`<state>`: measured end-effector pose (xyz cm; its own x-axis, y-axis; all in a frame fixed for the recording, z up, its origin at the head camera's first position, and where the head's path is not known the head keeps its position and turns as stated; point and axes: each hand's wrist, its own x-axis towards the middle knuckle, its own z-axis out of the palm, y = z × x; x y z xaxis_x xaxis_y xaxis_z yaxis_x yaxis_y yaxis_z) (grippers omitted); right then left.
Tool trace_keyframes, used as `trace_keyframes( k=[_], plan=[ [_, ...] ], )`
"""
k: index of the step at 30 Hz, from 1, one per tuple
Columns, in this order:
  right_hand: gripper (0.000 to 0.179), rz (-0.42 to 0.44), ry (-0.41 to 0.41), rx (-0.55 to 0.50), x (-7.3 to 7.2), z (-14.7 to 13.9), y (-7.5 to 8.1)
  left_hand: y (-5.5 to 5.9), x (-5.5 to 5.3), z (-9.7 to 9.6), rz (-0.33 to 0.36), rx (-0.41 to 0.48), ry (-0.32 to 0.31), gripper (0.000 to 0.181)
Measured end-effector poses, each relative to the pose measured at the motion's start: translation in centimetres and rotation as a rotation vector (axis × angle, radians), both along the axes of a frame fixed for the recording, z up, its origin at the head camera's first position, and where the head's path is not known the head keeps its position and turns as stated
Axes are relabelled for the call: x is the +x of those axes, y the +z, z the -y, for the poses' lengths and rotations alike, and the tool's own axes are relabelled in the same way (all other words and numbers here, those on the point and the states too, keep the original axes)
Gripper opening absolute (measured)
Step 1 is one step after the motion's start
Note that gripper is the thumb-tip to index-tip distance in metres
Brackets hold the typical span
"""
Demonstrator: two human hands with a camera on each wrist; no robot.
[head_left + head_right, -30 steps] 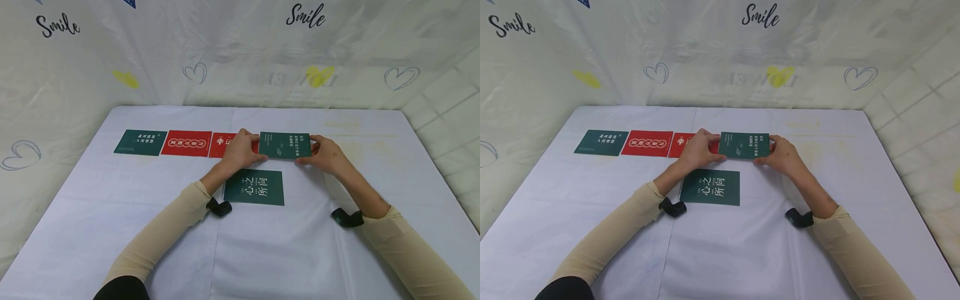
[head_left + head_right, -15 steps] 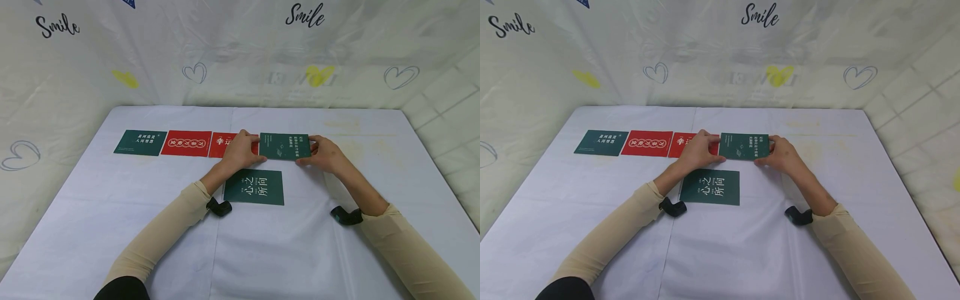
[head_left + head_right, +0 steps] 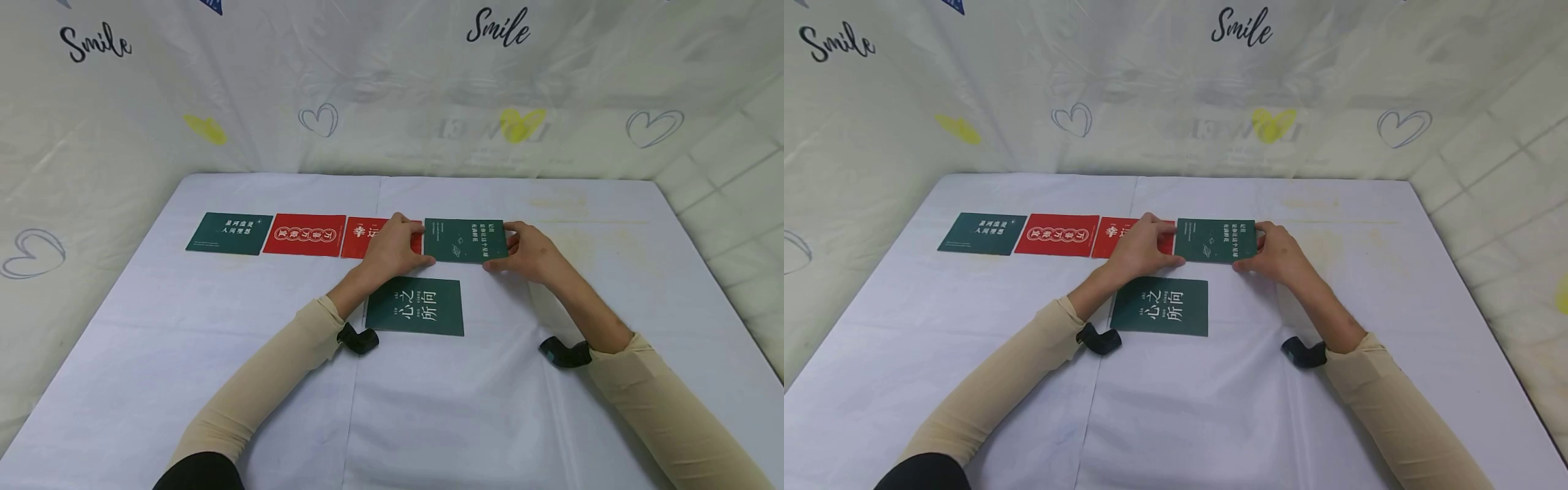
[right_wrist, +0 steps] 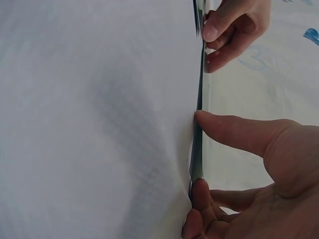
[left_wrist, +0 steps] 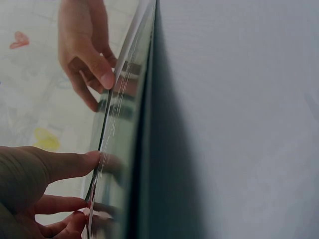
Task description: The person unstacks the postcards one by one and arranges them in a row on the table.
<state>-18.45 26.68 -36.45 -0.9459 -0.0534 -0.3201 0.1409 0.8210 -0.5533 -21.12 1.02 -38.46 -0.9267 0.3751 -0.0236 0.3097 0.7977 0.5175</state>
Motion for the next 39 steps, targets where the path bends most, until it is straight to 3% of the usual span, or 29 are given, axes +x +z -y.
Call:
trace_keyframes(
  k=[26,33,39],
  plan=[
    [0.095,-0.026,-0.004,0.015,0.2,-0.2,0.2,0.4,0.1,0.3,0.002,0.005,-0.004,0.075],
    [0.086,-0.11,-0.008,-0.051,0.7,-0.1,0.2,0.6,0.2,0.7,-0.002,0.07,-0.01,0.073],
    [0.084,-0.254,0.0,-0.122,1.1,0.3,0.6,0.9,-0.1,1.2,-0.014,0.131,-0.04,0.067]
  ],
)
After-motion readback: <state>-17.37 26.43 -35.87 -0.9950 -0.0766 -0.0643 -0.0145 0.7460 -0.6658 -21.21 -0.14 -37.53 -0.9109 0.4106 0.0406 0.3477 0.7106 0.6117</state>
